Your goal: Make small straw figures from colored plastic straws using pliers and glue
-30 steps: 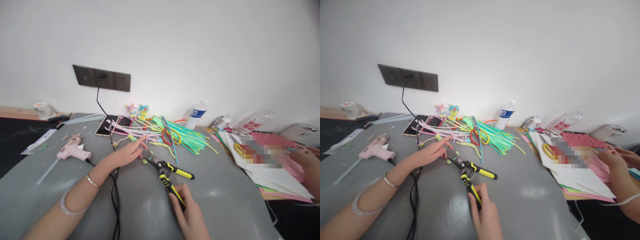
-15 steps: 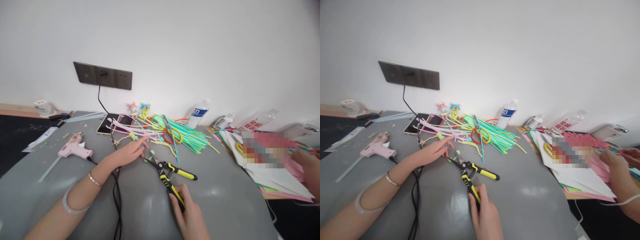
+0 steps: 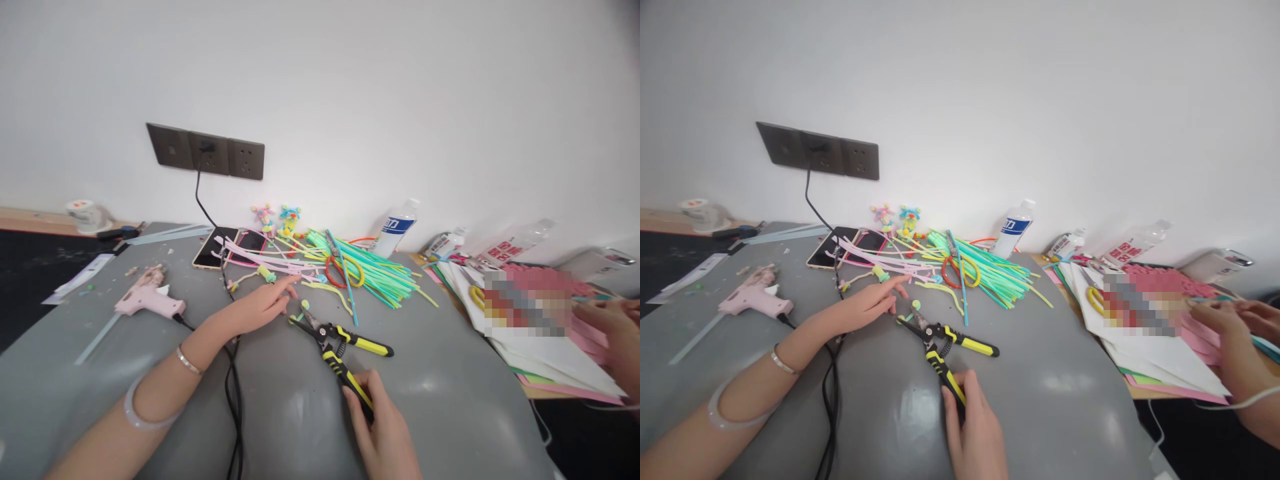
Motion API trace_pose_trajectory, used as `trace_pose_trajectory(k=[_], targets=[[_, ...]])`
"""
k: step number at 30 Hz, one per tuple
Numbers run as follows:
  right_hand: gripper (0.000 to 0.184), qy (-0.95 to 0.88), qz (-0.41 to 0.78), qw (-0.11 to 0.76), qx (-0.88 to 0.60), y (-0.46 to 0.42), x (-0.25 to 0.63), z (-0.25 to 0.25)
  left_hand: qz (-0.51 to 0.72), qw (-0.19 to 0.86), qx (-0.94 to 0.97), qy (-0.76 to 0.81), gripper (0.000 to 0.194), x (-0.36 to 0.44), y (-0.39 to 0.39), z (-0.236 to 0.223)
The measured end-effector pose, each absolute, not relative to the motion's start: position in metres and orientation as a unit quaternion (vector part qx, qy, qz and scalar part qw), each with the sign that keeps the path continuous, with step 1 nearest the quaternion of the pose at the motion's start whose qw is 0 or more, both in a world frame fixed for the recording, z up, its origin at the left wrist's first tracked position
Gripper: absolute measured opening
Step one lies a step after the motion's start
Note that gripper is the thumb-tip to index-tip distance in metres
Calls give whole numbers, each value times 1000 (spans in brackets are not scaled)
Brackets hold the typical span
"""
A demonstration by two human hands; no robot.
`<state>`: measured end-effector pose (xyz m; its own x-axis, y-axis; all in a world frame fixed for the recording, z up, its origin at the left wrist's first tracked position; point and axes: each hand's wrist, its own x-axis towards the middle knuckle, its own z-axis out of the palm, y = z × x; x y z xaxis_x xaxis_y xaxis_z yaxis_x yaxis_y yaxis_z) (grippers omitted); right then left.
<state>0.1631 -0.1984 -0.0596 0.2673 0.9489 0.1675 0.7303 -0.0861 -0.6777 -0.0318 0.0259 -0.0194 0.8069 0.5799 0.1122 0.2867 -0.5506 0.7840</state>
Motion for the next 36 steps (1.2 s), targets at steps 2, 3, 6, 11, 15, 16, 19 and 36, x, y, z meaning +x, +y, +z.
trace_pose_trajectory(k=[2, 3, 6, 11, 15, 16, 19, 36], targets=[[21, -583, 160, 350, -716, -200, 164, -61, 186, 398, 864, 247, 51, -32, 26, -21], [21, -582, 160, 354, -715, -200, 164, -62, 187, 395, 866, 244, 51, -32, 26, -21], [22, -579, 156, 363, -713, -199, 165, -63, 185, 382, 872, 244, 51, -31, 26, -22], [24, -575, 142, 365, -719, -193, 162, -60, 179, 373, 875, 251, 51, -31, 25, -20], [25, -565, 135, 364, -729, -191, 159, -59, 180, 377, 872, 253, 51, -30, 25, -19], [25, -562, 134, 365, -730, -192, 159, -59, 179, 378, 872, 254, 51, -30, 25, -19], [24, -562, 138, 367, -728, -193, 161, -61, 179, 377, 872, 255, 51, -31, 25, -20], [25, -552, 135, 350, -744, -189, 158, -58, 177, 406, 860, 254, 54, -29, 23, -16]])
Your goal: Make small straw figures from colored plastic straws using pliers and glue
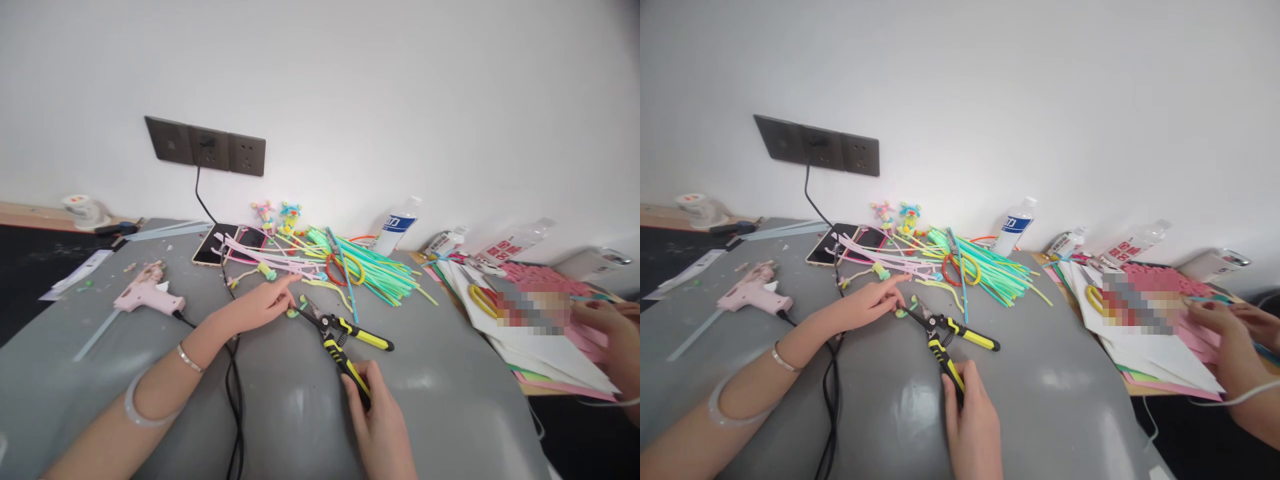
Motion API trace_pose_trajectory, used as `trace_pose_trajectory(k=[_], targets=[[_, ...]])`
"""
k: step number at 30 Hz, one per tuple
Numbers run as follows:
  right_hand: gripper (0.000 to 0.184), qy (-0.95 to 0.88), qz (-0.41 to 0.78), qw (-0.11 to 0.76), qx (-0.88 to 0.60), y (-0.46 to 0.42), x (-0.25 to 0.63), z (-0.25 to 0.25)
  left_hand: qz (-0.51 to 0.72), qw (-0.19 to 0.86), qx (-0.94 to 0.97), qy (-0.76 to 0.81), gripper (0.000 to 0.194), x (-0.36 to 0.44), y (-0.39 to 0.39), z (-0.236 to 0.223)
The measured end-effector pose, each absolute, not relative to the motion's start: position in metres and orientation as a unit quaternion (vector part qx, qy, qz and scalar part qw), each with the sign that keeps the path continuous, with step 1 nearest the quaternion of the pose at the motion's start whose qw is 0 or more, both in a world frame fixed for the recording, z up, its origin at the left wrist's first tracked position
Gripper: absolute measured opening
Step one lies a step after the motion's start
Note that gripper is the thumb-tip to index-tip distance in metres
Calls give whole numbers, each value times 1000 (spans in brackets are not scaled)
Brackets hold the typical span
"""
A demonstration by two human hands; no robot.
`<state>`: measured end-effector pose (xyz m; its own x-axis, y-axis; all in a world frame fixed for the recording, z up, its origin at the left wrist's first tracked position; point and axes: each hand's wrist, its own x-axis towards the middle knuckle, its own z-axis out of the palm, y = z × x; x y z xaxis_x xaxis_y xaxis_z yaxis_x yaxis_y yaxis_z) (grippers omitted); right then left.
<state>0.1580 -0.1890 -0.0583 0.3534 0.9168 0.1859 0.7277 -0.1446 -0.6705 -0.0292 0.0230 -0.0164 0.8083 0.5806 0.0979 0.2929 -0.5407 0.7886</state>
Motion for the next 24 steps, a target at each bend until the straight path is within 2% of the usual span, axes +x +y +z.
trace_pose_trajectory(k=[7, 24], targets=[[28, -547, 123, 392, -730, -185, 152, -52, 170, 394, 869, 249, 53, -29, 24, -17], [28, -547, 139, 369, -738, -186, 154, -53, 166, 396, 870, 242, 52, -30, 25, -22]])
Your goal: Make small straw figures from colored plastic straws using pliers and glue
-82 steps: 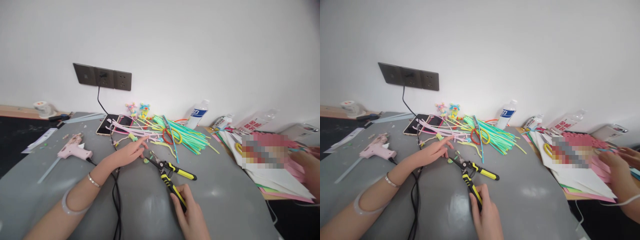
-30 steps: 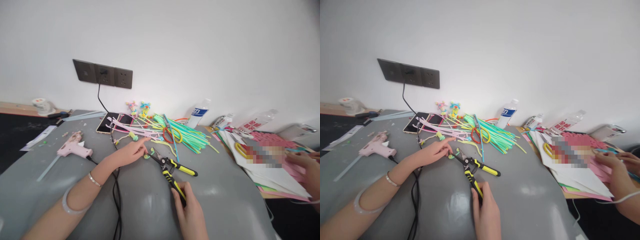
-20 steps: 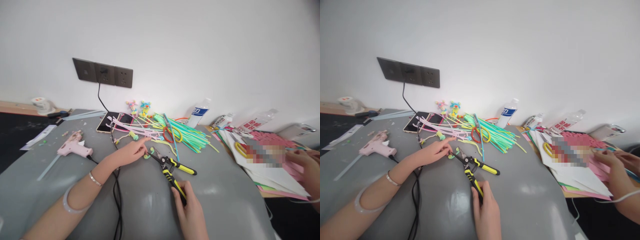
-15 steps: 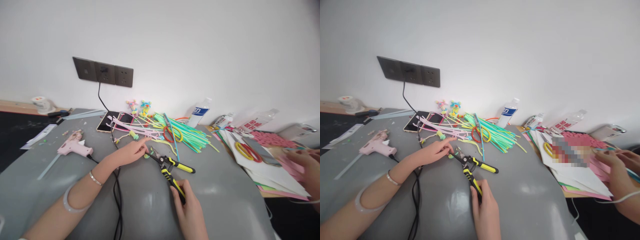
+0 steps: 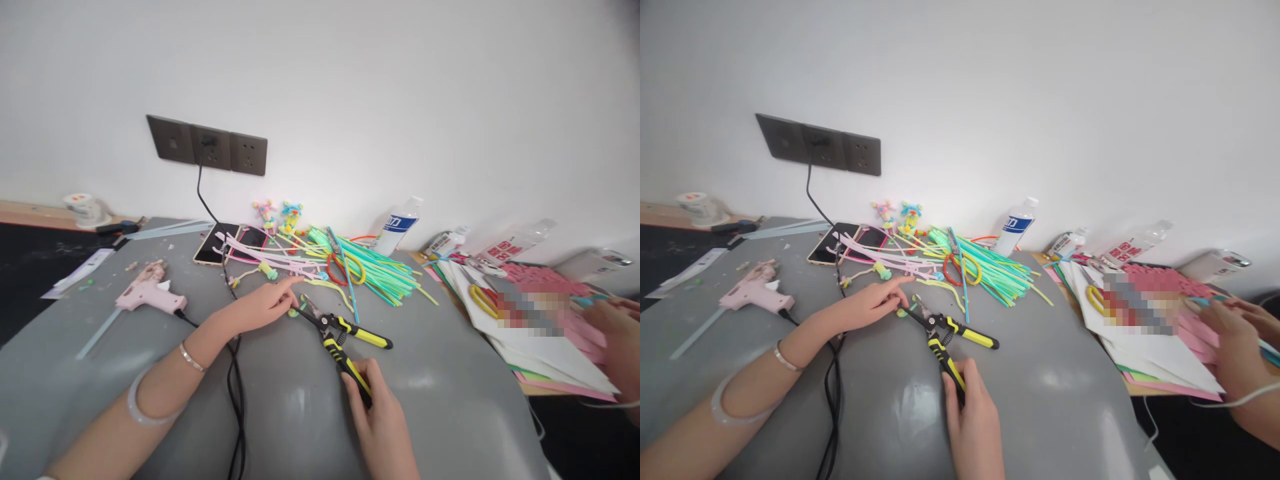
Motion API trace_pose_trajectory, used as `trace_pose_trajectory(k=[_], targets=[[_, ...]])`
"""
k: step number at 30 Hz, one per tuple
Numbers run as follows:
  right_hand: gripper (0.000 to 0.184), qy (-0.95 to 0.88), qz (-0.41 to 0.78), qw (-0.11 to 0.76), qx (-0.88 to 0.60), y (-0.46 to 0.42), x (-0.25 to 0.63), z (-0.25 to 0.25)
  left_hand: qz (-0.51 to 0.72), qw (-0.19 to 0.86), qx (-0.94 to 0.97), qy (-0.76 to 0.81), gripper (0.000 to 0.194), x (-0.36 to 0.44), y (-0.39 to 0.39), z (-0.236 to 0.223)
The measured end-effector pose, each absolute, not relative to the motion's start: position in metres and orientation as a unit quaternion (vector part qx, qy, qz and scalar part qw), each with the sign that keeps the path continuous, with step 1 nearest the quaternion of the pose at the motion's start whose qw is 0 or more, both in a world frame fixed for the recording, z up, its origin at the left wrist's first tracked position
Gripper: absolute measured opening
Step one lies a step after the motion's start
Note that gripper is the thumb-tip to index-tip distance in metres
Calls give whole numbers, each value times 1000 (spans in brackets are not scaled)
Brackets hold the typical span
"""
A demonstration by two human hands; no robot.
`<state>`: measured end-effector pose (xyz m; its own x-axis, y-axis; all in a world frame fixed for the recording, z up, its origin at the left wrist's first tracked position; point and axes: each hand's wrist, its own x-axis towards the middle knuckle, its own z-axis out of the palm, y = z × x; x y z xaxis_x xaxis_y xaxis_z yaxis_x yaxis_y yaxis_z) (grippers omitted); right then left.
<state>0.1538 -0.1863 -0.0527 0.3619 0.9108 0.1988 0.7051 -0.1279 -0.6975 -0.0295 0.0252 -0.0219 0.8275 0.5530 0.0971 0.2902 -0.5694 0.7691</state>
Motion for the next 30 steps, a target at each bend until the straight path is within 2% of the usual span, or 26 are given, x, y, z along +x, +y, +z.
trace_pose_trajectory(k=[22, 30], targets=[[29, -535, 166, 363, -745, -184, 153, -49, 169, 411, 861, 246, 53, -31, 24, -19], [27, -545, 126, 362, -746, -181, 154, -47, 185, 397, 852, 286, 51, -29, 24, -19]])
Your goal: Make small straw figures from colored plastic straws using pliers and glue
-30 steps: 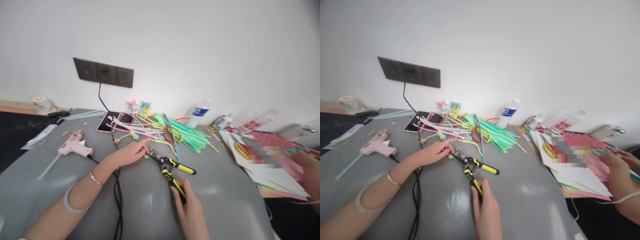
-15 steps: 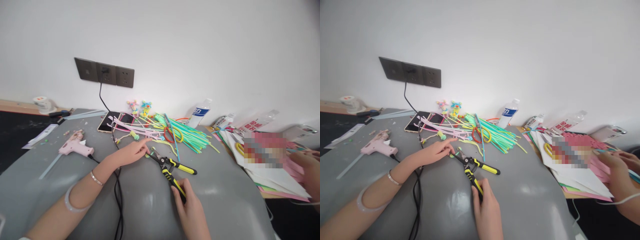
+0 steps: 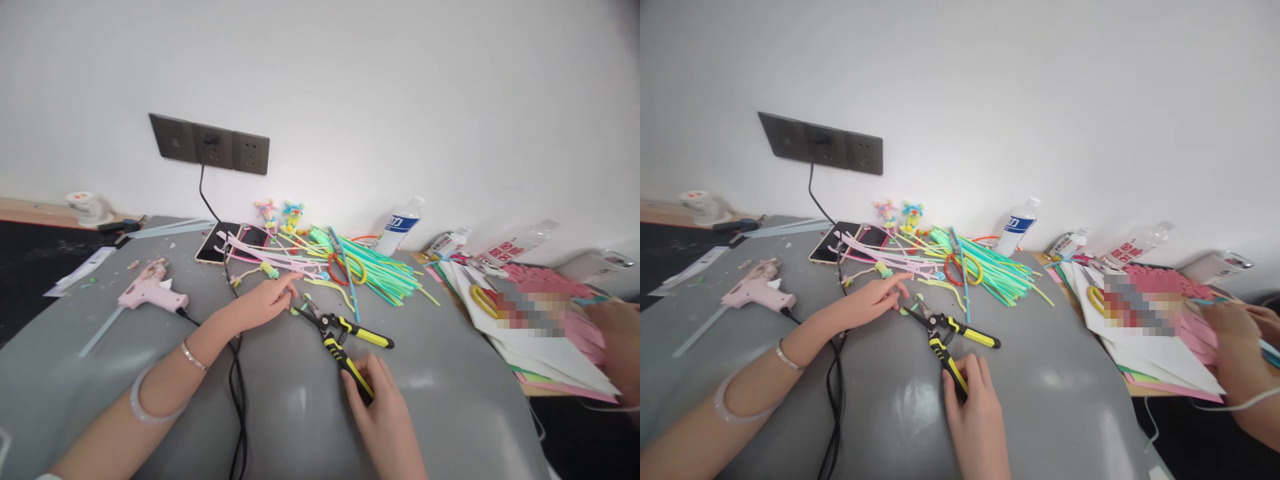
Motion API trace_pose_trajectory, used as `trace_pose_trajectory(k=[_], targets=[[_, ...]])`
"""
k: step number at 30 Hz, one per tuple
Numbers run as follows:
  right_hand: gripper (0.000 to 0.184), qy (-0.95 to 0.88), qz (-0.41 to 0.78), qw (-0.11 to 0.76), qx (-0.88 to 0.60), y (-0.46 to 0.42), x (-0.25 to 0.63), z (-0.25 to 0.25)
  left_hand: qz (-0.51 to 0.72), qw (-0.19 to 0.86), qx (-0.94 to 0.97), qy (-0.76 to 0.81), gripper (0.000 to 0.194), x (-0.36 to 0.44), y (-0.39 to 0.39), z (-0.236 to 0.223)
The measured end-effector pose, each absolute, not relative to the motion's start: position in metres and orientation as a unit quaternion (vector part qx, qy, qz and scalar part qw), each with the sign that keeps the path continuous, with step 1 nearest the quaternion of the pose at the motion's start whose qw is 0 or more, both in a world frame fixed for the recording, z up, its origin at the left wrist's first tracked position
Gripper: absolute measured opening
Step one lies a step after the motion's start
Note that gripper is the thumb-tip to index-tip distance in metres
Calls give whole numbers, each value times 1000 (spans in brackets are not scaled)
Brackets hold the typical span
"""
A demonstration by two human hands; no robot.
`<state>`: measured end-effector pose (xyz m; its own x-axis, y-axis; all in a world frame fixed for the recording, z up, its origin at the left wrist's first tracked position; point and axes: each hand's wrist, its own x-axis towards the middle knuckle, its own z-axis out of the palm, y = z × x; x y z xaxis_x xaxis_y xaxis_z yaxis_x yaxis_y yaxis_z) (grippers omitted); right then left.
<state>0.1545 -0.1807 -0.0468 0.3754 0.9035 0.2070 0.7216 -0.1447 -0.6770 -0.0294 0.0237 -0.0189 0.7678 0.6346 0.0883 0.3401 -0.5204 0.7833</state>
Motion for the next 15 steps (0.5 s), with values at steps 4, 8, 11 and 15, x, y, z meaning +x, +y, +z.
trace_pose_trajectory(k=[4, 8, 11, 15], targets=[[26, -547, 123, 350, -750, -182, 157, -47, 196, 398, 845, 300, 51, -30, 26, -23], [23, -544, 112, 340, -759, -183, 160, -50, 194, 384, 851, 300, 48, -30, 26, -24], [22, -556, 93, 331, -757, -183, 162, -54, 188, 378, 854, 304, 46, -30, 26, -23], [17, -561, 87, 327, -755, -181, 167, -59, 191, 378, 855, 299, 44, -29, 25, -21]])
